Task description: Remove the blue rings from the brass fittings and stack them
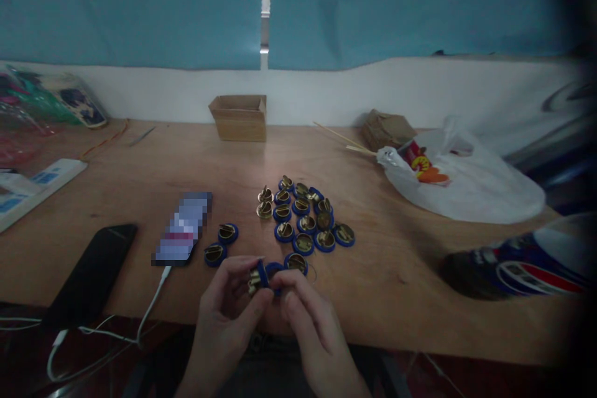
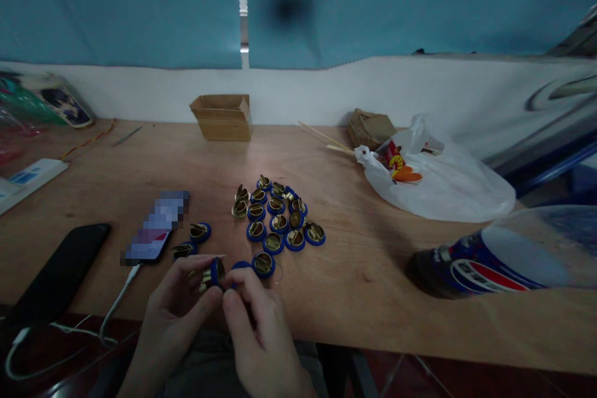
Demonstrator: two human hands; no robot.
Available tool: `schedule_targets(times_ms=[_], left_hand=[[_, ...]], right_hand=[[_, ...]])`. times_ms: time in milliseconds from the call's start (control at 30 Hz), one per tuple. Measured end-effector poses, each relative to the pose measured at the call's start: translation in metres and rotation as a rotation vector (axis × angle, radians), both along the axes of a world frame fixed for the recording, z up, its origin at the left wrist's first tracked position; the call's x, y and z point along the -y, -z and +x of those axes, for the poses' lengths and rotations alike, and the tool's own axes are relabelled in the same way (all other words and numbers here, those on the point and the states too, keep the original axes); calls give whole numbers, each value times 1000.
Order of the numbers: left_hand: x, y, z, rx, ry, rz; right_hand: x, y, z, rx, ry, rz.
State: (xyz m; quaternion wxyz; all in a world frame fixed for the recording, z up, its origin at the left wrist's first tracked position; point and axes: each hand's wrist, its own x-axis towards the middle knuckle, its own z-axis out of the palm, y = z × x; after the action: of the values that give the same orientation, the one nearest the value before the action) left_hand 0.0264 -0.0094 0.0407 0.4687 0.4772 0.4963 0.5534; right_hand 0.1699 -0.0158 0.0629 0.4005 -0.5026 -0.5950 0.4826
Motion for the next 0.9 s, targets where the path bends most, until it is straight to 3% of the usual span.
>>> schedule_targets(times_ms=[100, 233, 400, 567, 900], left_hand=[[-10, 0, -8, -290, -5, 67], [-29, -3, -20, -751, 67, 219], [-50, -16, -19, -1014, 265, 235], [-60, -19, -15, -1154, 426, 198], [-53, -12, -32, -1138, 350, 161]], right_hand=[[-6, 3, 8, -5, 71, -33], [-16, 11, 31, 59, 284, -17], [-21, 21, 60, 150, 412, 42], [-15, 30, 70, 262, 414, 36], [-19, 24, 56, 385, 268, 52]])
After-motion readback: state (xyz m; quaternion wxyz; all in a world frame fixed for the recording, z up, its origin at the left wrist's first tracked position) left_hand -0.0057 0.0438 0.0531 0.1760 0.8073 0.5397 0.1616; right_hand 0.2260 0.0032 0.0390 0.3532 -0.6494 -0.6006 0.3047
